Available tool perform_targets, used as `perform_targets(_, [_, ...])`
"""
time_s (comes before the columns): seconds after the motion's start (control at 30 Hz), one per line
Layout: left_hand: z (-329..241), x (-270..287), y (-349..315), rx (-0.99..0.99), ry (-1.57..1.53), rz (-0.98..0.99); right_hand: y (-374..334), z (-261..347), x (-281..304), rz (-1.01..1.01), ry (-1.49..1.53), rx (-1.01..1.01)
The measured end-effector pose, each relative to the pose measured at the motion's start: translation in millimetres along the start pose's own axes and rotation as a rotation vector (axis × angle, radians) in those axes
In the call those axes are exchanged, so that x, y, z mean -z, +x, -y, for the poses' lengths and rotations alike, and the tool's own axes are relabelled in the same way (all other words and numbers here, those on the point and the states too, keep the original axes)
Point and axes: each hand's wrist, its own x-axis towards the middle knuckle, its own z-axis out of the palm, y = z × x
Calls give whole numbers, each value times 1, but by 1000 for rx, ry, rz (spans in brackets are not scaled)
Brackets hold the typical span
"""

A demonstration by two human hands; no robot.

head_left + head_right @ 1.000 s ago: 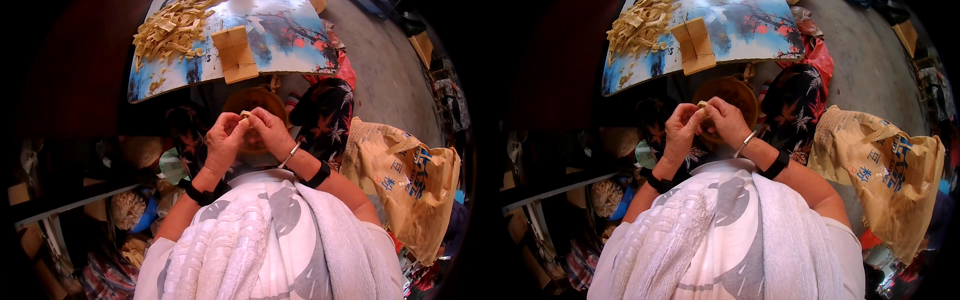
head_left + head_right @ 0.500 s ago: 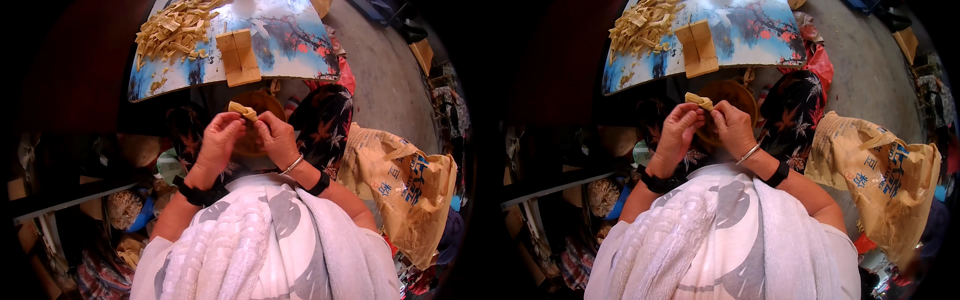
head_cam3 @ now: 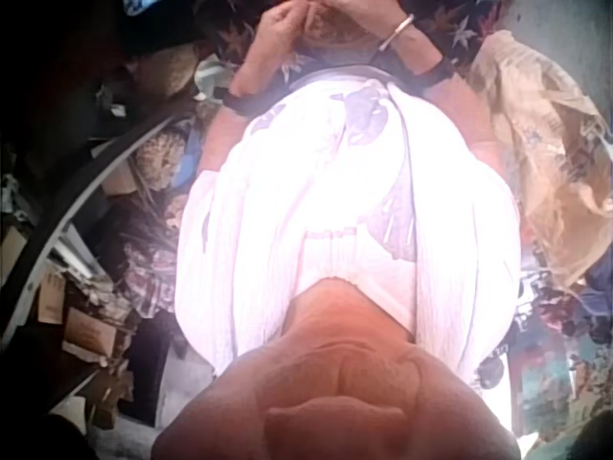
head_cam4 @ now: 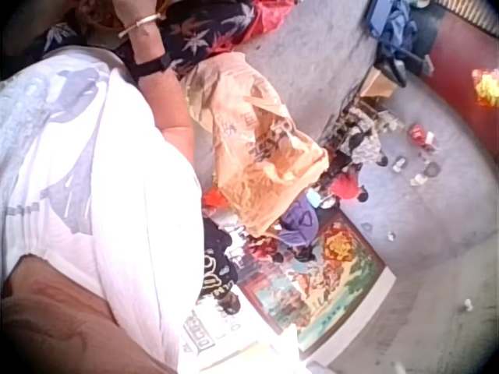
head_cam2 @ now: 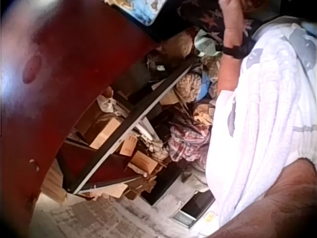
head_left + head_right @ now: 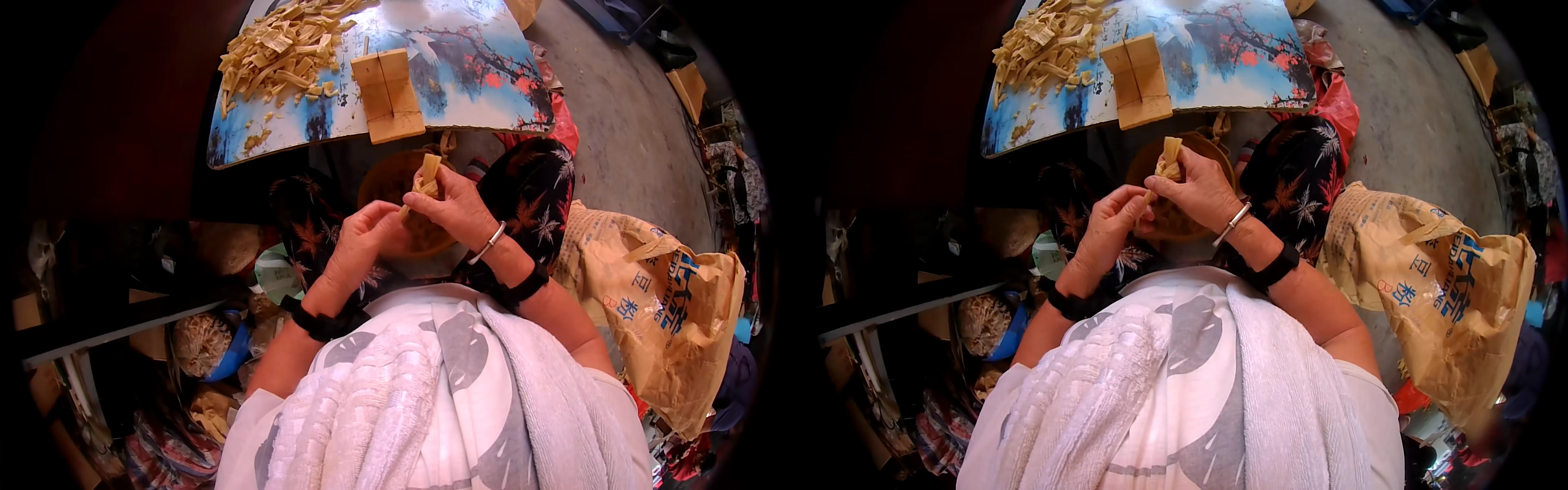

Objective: The person assembles objects by hand, picking up thin strips and inserting them into a wooden holder, then places the assembled pieces into a large sack.

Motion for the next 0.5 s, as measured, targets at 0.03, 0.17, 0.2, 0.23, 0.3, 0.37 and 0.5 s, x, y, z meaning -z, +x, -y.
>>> perform_targets(0.03, [-3, -6, -3, -44, 4, -26, 0, 0, 0, 14, 29, -37])
perform_targets(0.17, [-11, -6, -7, -137, 86, -120, 1, 7, -4, 31, 313, -106])
perform_targets(0.2, [-12, 1, -7, -140, 122, -141, 2, 9, -3, 27, 362, -112])
perform_targets(0.23, [-13, 8, -9, -99, 117, -161, 2, 11, 0, 41, 358, -153])
perform_targets(0.3, [-18, 12, -12, -89, 151, -140, 2, 15, 8, 67, 349, -235])
perform_targets(0.37, [-24, 15, -6, -146, 237, -113, 8, 19, 10, 64, 325, -240])
perform_targets(0.5, [-46, 23, 19, -236, 377, -134, 30, 29, 18, 63, 309, -164])
